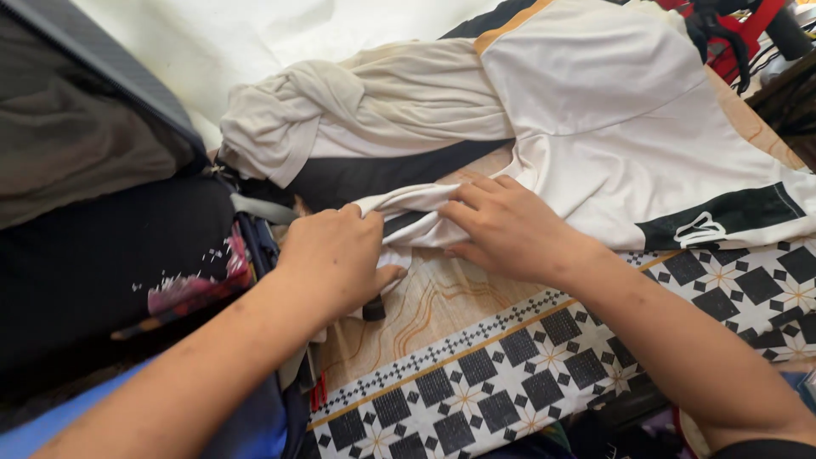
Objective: The person organizes a suitcase by pressing down on already packed clothing, then picks up a white shirt, unfolds it on a patterned surface, and smooths it out by hand.
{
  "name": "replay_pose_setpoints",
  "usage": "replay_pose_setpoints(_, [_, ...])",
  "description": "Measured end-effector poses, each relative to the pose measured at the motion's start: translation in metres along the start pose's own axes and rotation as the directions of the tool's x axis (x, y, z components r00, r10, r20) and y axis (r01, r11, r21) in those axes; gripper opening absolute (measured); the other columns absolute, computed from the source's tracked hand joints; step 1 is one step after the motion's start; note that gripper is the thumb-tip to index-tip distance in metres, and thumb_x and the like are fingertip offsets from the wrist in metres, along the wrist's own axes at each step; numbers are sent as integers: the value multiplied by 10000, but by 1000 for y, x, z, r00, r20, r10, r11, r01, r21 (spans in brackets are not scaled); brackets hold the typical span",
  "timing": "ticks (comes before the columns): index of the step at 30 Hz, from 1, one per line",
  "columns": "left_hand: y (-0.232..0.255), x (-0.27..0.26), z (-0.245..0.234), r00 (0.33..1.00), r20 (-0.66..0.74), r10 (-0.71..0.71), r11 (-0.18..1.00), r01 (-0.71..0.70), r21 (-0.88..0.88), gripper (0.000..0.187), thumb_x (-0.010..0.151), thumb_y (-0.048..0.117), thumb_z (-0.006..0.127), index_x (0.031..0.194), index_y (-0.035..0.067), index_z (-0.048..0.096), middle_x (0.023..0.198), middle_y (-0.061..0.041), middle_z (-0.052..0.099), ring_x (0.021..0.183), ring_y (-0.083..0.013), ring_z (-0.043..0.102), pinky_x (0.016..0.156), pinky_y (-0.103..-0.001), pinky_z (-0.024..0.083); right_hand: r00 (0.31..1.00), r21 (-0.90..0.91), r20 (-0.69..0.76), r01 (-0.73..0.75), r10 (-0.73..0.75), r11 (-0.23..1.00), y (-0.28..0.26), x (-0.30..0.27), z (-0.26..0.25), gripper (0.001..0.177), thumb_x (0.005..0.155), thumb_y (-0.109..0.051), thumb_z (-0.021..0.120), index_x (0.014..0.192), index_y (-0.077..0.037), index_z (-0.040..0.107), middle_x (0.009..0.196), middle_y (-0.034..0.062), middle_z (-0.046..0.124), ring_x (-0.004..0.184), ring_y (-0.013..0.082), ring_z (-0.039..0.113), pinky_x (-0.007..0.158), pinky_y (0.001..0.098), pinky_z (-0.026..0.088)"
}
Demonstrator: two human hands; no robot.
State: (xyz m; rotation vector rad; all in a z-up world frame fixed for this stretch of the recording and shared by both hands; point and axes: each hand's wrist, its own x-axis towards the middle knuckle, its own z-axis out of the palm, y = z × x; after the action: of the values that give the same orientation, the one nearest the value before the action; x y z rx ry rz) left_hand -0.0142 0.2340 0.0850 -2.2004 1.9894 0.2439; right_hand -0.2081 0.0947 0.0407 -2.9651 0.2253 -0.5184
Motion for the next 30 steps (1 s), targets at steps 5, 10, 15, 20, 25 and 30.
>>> replay_pose_setpoints(5, [3,-10,42,964,-267,12,999,1,49,955,554,489,868,1304,-18,561,1024,-209,692,895,-384,710,651,-476,591,998,-93,-64,4,-10,996,3,-6,26,560,713,-282,808,1209,-62,672,1161,137,666,1197,346,596,955,457,480])
replay_pose_setpoints(10, [-11,-1,43,1000,-5,31,1000,-31,6,448,881,181,695,1286,36,571,1005,-174,705,902,-358,728,730,-470,591,999,-75,-39,-23,20,997,11,-12,34,449,746,-140,765,1189,-96,704,1168,67,690,1178,280,629,968,426,488])
replay_pose_setpoints(15, [-21,-21,11,965,181,188,965,-147,-219,408,742,97,669,1149,118,664,946,-166,725,963,-358,703,835,-481,541,995,201,39,-103,97,974,13,-12,14,355,812,-131,750,1164,-89,728,1101,71,711,1053,277,666,935,415,512])
replay_pose_setpoints(20, [-17,-28,1,994,-85,74,994,-66,91,344,788,150,646,1129,117,673,936,-117,708,938,-328,691,820,-504,525,978,477,-53,-152,201,866,47,-28,-3,432,880,-178,758,1279,-29,684,1148,124,720,1046,236,704,907,372,565])
replay_pose_setpoints(25, [12,-30,10,866,-463,188,977,-115,181,321,762,158,642,1070,93,701,907,-92,699,884,-282,674,828,-480,529,783,139,-434,-431,446,891,154,-86,-7,189,1134,-148,729,1244,4,706,1151,165,728,1073,269,699,1024,397,539])
replay_pose_setpoints(30, [61,-52,21,975,-70,210,976,-213,-35,187,899,266,637,901,81,665,897,-103,678,822,-296,674,692,-445,527,695,-293,-525,-690,492,662,234,-172,-18,323,945,-124,700,1225,37,696,1182,215,705,1110,394,649,1002,471,511])
